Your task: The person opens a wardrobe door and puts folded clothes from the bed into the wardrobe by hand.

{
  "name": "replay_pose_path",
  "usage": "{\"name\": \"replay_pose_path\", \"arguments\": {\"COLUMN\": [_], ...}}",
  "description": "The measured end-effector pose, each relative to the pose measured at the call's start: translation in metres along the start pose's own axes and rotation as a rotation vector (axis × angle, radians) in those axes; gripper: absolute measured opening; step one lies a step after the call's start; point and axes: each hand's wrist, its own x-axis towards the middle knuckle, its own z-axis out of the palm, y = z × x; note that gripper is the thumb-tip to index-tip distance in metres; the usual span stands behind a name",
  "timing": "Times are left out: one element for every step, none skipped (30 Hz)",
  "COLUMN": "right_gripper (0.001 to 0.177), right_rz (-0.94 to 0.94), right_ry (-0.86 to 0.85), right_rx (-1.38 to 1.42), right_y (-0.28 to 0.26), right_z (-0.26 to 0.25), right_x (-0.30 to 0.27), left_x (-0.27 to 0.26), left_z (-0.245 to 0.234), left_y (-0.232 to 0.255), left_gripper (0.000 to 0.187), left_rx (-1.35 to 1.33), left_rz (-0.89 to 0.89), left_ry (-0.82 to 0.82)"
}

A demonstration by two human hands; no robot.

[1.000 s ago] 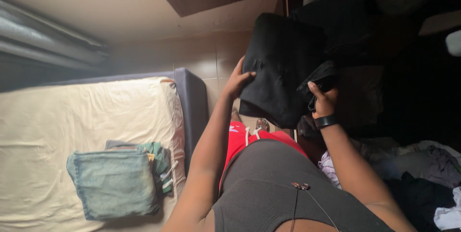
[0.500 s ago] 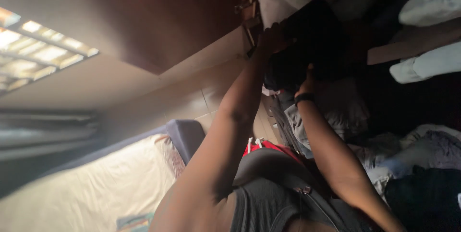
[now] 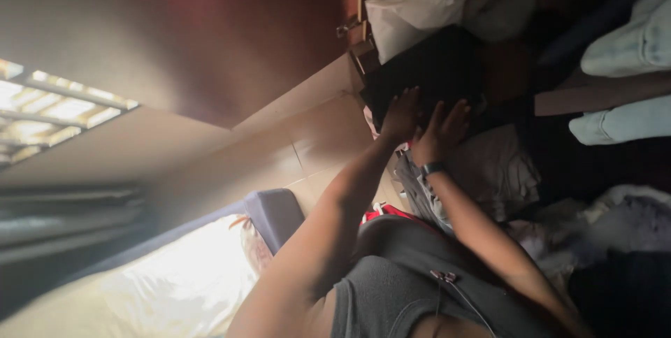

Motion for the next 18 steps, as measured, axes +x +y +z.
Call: {"name": "replay_pose_path", "arguments": {"right_gripper": [0.088, 0.083, 0.078, 0.073, 0.069, 0.065, 0.061, 0.059, 0.057, 0.055, 0.054, 0.054, 0.054, 0.053, 0.053, 0.053, 0.053, 0.052], "right_rz": [-0.092, -0.172, -0.252, -0.333, -0.379, -0.436, -0.492, -0.555, -0.618, -0.686, -0.721, -0.759, -0.796, -0.847, -0.898, -0.951, -0.997, -1.039], "right_ry": [0.012, -0.010, -0.034, -0.057, -0.081, -0.113, -0.146, -0.159, -0.171, -0.185, -0.231, -0.287, -0.344, -0.378, -0.412, -0.445, -0.481, -0.519], "right_rx": [-0.003, 0.018, 0.039, 0.060, 0.087, 0.117, 0.147, 0.145, 0.144, 0.146, 0.174, 0.203, 0.232, 0.241, 0.250, 0.259, 0.253, 0.245], "right_y": [-0.003, -0.005, -0.008, -0.011, -0.014, -0.016, -0.018, -0.022, -0.025, -0.029, -0.032, -0.034, -0.037, -0.041, -0.045, -0.049, -0.054, -0.058], "right_z": [-0.011, -0.019, -0.026, -0.031, -0.035, -0.036, -0.038, -0.039, -0.041, -0.042, -0.044, -0.046, -0.048, -0.051, -0.053, -0.055, -0.056, -0.057], "right_x": [-0.002, -0.005, -0.010, -0.015, -0.020, -0.026, -0.034, -0.042, -0.052, -0.062, -0.070, -0.083, -0.094, -0.105, -0.117, -0.127, -0.137, -0.146], "left_x": [-0.010, -0.023, -0.039, -0.055, -0.069, -0.085, -0.102, -0.119, -0.138, -0.155, -0.170, -0.190, -0.208, -0.226, -0.244, -0.261, -0.276, -0.290], "left_z": [-0.005, -0.012, -0.023, -0.036, -0.047, -0.058, -0.069, -0.082, -0.094, -0.108, -0.120, -0.131, -0.141, -0.149, -0.155, -0.160, -0.162, -0.162], "left_y": [0.008, 0.015, 0.021, 0.028, 0.037, 0.046, 0.056, 0.065, 0.075, 0.084, 0.093, 0.103, 0.112, 0.121, 0.129, 0.136, 0.143, 0.149], "left_gripper": [0.070, 0.071, 0.071, 0.072, 0.070, 0.068, 0.066, 0.068, 0.069, 0.071, 0.072, 0.072, 0.073, 0.073, 0.072, 0.071, 0.072, 0.072], "left_rx": [-0.050, -0.020, 0.010, 0.042, 0.090, 0.140, 0.189, 0.195, 0.202, 0.211, 0.215, 0.218, 0.220, 0.230, 0.240, 0.252, 0.267, 0.280], "left_rz": [-0.029, -0.019, -0.010, -0.002, -0.043, -0.099, -0.155, -0.185, -0.215, -0.251, -0.291, -0.341, -0.391, -0.432, -0.473, -0.514, -0.563, -0.611], "left_ry": [0.046, 0.044, 0.042, 0.040, 0.053, 0.070, 0.086, 0.111, 0.136, 0.164, 0.168, 0.170, 0.172, 0.184, 0.196, 0.210, 0.241, 0.268]}}
